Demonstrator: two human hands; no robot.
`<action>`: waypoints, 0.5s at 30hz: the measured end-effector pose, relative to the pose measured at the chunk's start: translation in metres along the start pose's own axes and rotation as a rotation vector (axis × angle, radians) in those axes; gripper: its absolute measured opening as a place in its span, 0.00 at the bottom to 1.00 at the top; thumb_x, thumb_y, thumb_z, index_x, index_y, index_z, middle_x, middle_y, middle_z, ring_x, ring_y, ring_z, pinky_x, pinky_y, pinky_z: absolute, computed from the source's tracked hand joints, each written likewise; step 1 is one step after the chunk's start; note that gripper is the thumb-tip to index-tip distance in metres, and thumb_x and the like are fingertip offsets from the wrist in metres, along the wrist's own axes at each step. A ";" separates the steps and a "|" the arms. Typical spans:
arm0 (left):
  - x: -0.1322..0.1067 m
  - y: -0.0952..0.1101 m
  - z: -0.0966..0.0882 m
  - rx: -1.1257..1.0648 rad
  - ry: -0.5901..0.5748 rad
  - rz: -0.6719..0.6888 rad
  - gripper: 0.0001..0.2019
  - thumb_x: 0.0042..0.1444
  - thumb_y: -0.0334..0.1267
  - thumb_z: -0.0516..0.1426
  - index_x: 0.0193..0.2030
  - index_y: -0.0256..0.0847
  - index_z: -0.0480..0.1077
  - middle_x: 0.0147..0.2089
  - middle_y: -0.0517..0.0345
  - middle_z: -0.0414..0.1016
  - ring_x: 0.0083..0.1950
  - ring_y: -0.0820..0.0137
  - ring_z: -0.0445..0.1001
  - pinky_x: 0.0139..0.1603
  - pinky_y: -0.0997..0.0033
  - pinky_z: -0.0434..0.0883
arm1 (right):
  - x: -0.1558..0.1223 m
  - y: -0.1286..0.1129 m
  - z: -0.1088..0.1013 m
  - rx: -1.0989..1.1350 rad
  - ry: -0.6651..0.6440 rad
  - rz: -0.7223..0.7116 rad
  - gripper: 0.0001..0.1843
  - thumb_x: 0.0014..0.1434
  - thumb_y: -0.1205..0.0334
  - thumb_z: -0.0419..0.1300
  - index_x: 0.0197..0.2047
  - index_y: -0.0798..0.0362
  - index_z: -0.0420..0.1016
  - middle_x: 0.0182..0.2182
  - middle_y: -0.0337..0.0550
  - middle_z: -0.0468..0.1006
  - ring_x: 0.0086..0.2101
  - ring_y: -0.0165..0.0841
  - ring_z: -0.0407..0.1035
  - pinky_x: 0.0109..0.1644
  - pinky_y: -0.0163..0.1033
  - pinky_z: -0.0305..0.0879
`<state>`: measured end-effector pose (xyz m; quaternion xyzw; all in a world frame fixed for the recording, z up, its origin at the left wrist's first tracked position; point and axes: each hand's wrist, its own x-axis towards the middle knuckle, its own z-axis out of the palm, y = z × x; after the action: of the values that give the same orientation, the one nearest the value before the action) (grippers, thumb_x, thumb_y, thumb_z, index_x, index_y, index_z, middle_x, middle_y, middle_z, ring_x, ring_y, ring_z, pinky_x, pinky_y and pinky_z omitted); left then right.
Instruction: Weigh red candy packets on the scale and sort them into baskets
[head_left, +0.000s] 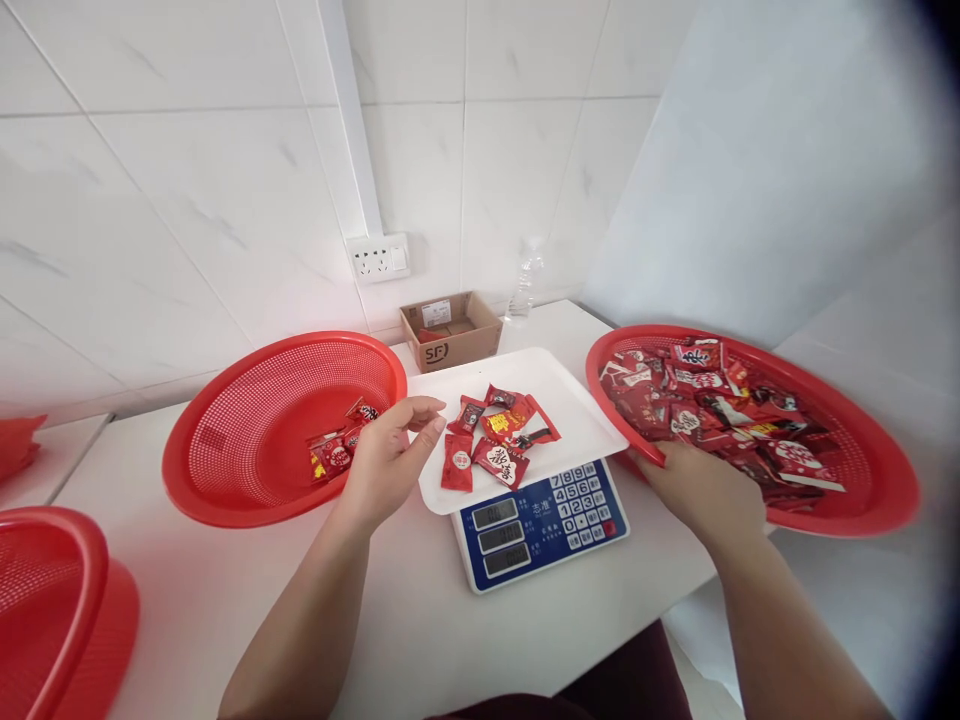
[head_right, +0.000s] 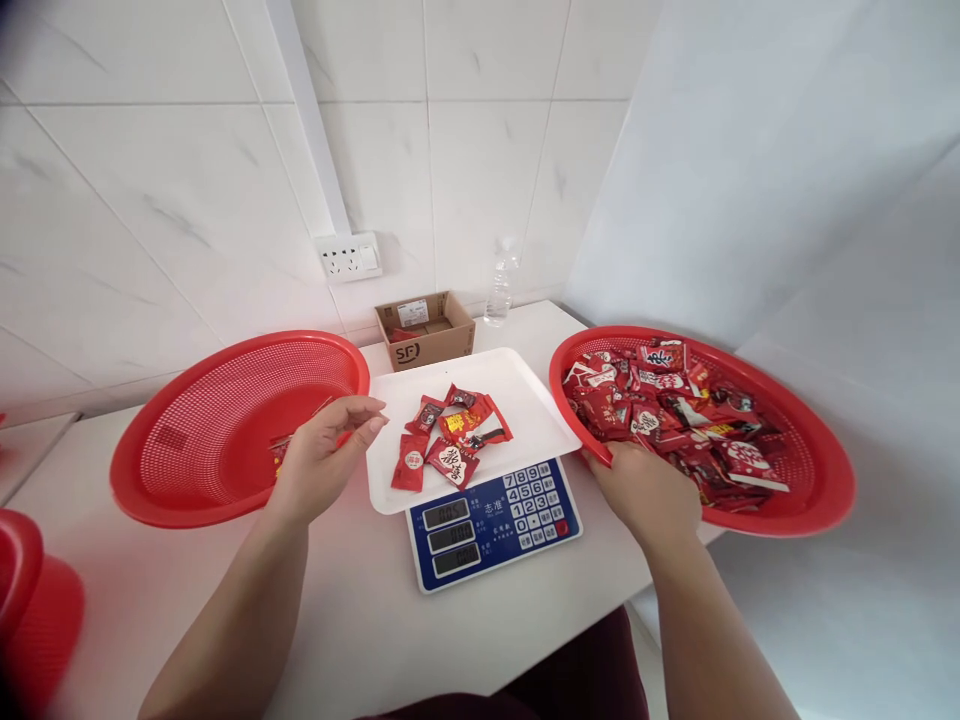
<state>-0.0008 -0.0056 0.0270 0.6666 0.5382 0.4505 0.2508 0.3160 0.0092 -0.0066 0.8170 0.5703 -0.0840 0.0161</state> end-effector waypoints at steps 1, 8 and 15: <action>-0.001 0.001 0.001 0.012 -0.010 0.006 0.10 0.58 0.42 0.54 0.43 0.42 0.71 0.42 0.57 0.77 0.43 0.69 0.74 0.44 0.71 0.71 | 0.000 0.000 0.001 0.002 0.012 -0.012 0.33 0.61 0.40 0.35 0.43 0.51 0.74 0.46 0.54 0.76 0.42 0.49 0.71 0.39 0.48 0.62; -0.013 -0.001 0.020 0.161 -0.268 0.058 0.14 0.60 0.41 0.53 0.51 0.46 0.70 0.51 0.55 0.74 0.51 0.65 0.71 0.49 0.66 0.69 | -0.001 0.008 0.006 -0.036 0.086 -0.120 0.28 0.62 0.47 0.37 0.40 0.51 0.74 0.43 0.52 0.78 0.39 0.47 0.73 0.36 0.48 0.65; -0.029 0.000 0.048 0.322 -0.338 0.203 0.17 0.59 0.42 0.54 0.55 0.46 0.68 0.58 0.51 0.69 0.65 0.59 0.58 0.63 0.55 0.59 | 0.000 0.017 0.012 -0.057 0.144 -0.238 0.24 0.63 0.51 0.39 0.41 0.52 0.73 0.43 0.51 0.78 0.38 0.44 0.73 0.32 0.46 0.66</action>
<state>0.0405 -0.0260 -0.0047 0.8144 0.4837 0.2641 0.1815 0.3305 0.0014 -0.0197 0.7467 0.6650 -0.0105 -0.0119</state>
